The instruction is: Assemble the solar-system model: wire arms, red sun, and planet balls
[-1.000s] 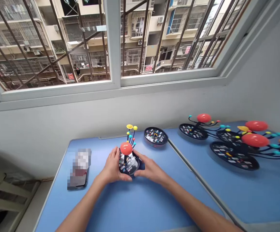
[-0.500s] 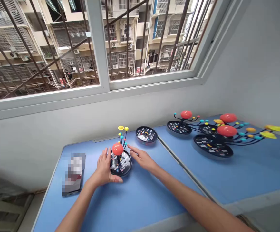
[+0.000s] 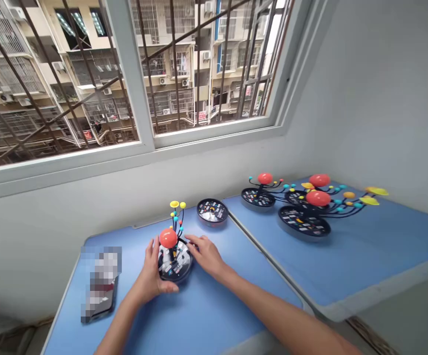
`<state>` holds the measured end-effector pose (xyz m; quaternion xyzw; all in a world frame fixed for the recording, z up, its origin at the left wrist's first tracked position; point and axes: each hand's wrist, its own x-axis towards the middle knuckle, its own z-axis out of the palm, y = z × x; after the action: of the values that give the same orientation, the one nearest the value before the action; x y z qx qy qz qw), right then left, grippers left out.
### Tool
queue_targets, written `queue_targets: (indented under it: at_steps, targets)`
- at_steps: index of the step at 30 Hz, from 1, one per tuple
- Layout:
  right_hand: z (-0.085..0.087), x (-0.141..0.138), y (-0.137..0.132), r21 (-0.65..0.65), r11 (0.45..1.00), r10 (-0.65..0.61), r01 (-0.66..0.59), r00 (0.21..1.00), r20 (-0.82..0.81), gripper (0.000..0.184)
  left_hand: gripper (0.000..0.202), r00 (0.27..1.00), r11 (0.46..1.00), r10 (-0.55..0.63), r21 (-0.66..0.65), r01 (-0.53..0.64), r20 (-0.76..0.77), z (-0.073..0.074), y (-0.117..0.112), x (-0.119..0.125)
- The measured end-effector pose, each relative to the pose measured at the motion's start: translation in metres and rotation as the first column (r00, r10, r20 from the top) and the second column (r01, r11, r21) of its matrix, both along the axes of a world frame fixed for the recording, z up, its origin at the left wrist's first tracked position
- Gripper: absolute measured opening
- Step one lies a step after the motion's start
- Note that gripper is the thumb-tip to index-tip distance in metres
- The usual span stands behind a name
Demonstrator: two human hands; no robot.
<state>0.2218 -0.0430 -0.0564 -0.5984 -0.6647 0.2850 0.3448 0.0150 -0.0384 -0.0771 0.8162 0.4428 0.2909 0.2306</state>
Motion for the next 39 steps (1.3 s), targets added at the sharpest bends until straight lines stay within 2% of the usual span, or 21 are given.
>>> queue_targets:
  at_steps: [2,6,8,10,14,17,20,23,27,30,35,39]
  targets:
    - [0.003,0.002,0.000,-0.079,0.997,0.002,-0.002,1.000,-0.007,0.037,0.124,0.999,1.000,-0.003,-0.023,0.004,0.035,-0.006,-0.003,-0.001]
    - [0.005,0.007,0.000,-0.307,0.940,0.124,-0.149,0.987,-0.101,0.038,0.112,0.998,0.999,0.018,-0.031,-0.016,0.056,-0.015,-0.007,0.003]
    - [0.007,0.012,-0.003,-0.356,0.916,0.135,-0.185,0.978,-0.160,0.042,0.109,0.998,1.000,0.010,0.017,-0.011,0.069,-0.016,-0.009,0.010]
    - [0.012,0.020,-0.010,-0.356,0.919,0.103,-0.171,0.974,-0.203,0.045,0.106,0.996,0.997,-0.016,0.080,0.009,0.086,-0.013,-0.013,0.021]
    - [0.027,0.052,-0.038,-0.297,0.953,-0.006,-0.067,0.971,-0.240,0.039,0.110,0.992,0.982,-0.080,0.177,0.062,0.093,0.000,-0.025,0.053]
    - [0.035,0.089,-0.067,-0.246,0.967,-0.129,0.068,0.962,-0.240,0.035,0.104,0.993,0.977,-0.060,0.211,0.036,0.105,0.007,-0.036,0.075]
    - [0.037,0.126,-0.093,-0.237,0.948,-0.270,0.214,0.934,-0.236,0.034,0.079,0.992,0.993,0.005,0.119,-0.020,0.123,0.004,-0.043,0.088]
    - [0.032,0.157,-0.107,-0.270,0.899,-0.409,0.345,0.881,-0.236,0.037,0.058,0.989,0.997,0.076,0.006,-0.078,0.129,-0.008,-0.043,0.092]
    - [0.023,0.181,-0.097,-0.311,0.814,-0.568,0.491,0.784,-0.249,0.037,0.047,0.990,0.997,0.077,-0.039,-0.073,0.118,-0.023,-0.041,0.093]
    - [0.017,0.186,-0.076,-0.335,0.752,-0.654,0.567,0.704,-0.275,0.031,0.040,0.990,0.996,0.083,-0.047,-0.078,0.115,-0.025,-0.040,0.093]
    - [0.013,0.184,-0.045,-0.411,0.675,-0.737,0.613,0.580,-0.346,0.029,0.035,0.995,0.997,0.073,-0.035,-0.071,0.062,-0.018,-0.037,0.095]
    - [0.011,0.184,-0.034,-0.473,0.638,-0.770,0.607,0.510,-0.384,0.031,0.036,0.995,0.995,0.094,-0.025,-0.094,-0.019,-0.007,-0.024,0.102]
